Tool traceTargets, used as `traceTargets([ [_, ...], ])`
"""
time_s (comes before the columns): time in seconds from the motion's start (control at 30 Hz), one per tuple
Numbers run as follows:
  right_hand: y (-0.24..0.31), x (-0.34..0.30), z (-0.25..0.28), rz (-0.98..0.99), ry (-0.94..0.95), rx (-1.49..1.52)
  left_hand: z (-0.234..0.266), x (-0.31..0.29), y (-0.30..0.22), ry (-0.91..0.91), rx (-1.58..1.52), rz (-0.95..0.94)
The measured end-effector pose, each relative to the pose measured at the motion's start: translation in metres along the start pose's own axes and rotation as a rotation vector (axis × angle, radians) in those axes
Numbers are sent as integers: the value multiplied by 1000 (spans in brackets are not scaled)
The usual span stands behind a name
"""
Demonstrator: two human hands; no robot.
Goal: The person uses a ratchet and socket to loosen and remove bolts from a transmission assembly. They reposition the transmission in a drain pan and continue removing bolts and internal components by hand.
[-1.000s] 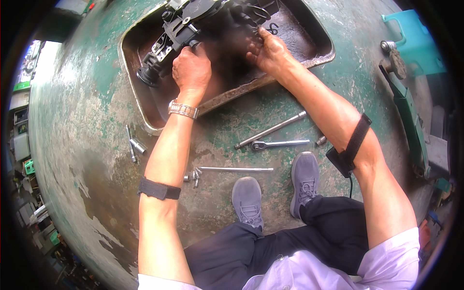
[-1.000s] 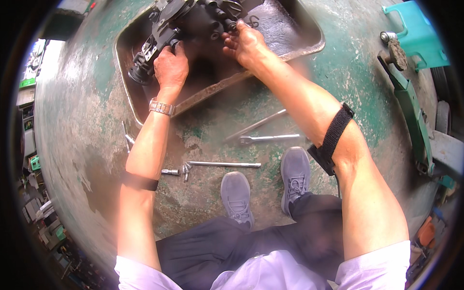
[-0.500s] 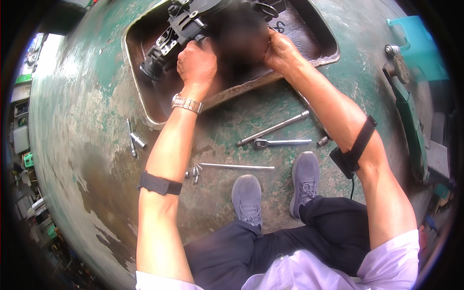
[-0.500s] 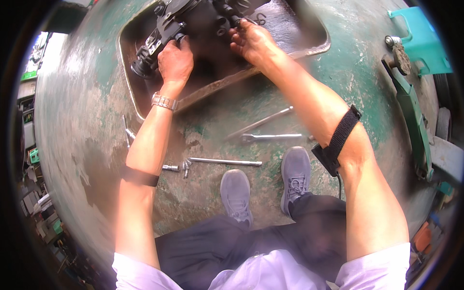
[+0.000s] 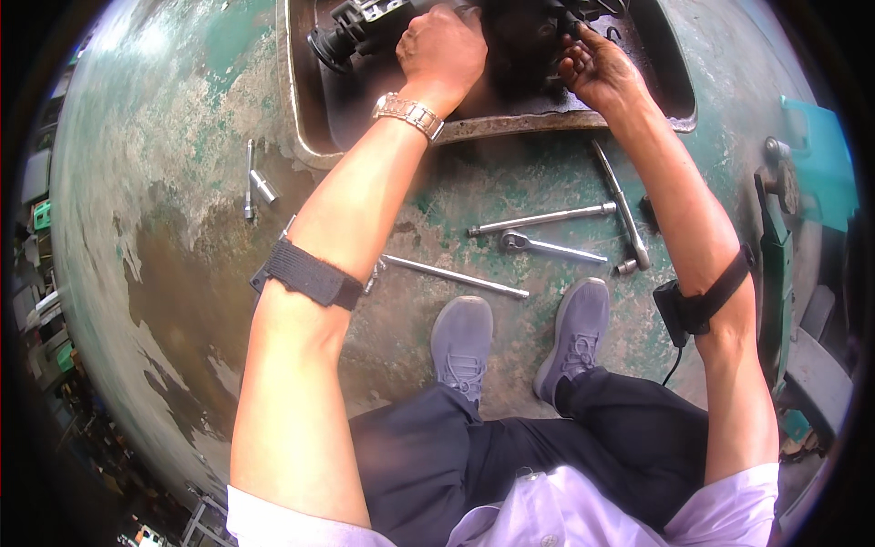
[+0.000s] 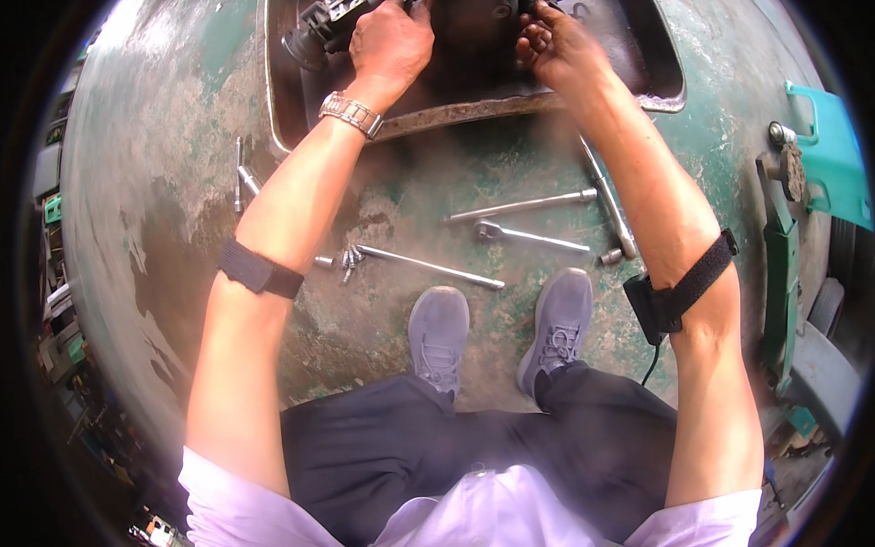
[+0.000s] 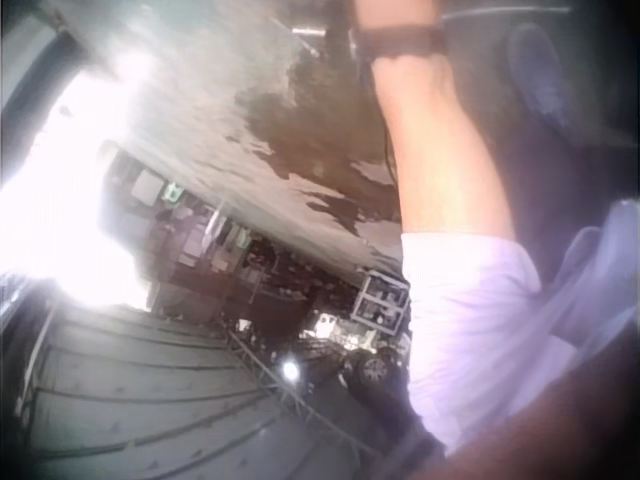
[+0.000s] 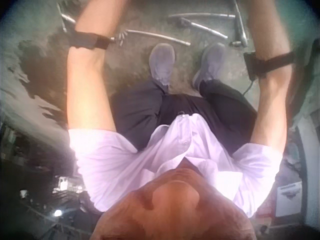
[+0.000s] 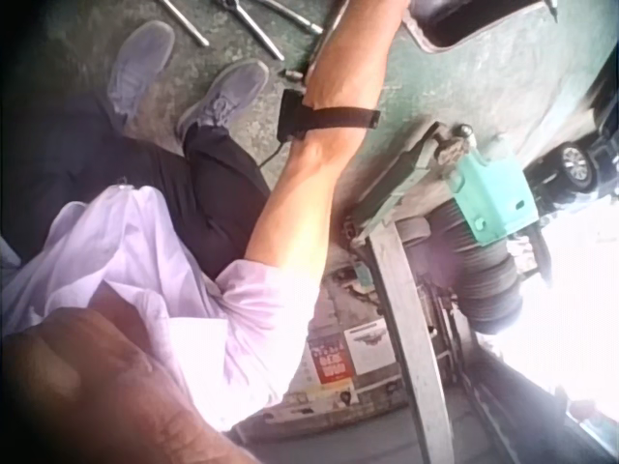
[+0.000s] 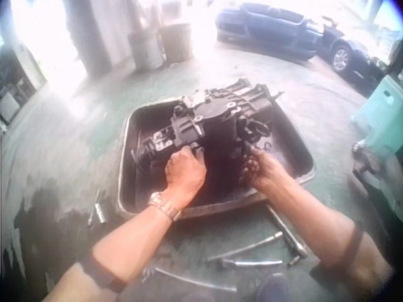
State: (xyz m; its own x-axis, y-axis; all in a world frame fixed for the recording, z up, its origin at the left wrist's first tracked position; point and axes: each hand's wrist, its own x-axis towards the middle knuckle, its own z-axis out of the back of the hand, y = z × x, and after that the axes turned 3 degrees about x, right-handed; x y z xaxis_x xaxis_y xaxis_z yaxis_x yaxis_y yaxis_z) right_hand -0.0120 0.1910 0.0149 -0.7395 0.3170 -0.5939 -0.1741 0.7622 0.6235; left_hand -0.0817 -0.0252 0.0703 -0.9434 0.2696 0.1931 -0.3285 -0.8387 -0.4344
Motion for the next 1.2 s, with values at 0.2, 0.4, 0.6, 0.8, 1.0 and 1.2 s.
traceTargets([
  [0.2, -2, 2, 0, 0, 6, 139, 3, 0, -1, 28, -85, 28],
  [0.4, 1, 10, 0, 6, -18, 33, 1, -1, 1, -8, -88, -3],
  [0.6, 0, 6, -1, -5, -6, 123, -1, 0, 2, -15, -77, -2],
  [0.8, -1, 8, 1, 0, 30, 118, 1, 0, -1, -16, -75, 14],
  [1.0, -2, 9, -1, 9, -24, 112, 4, -1, -3, 13, -67, 31],
  [1.2, -5, 3, -4, 44, 8, 113, 0, 0, 1, 11, -58, 15],
])
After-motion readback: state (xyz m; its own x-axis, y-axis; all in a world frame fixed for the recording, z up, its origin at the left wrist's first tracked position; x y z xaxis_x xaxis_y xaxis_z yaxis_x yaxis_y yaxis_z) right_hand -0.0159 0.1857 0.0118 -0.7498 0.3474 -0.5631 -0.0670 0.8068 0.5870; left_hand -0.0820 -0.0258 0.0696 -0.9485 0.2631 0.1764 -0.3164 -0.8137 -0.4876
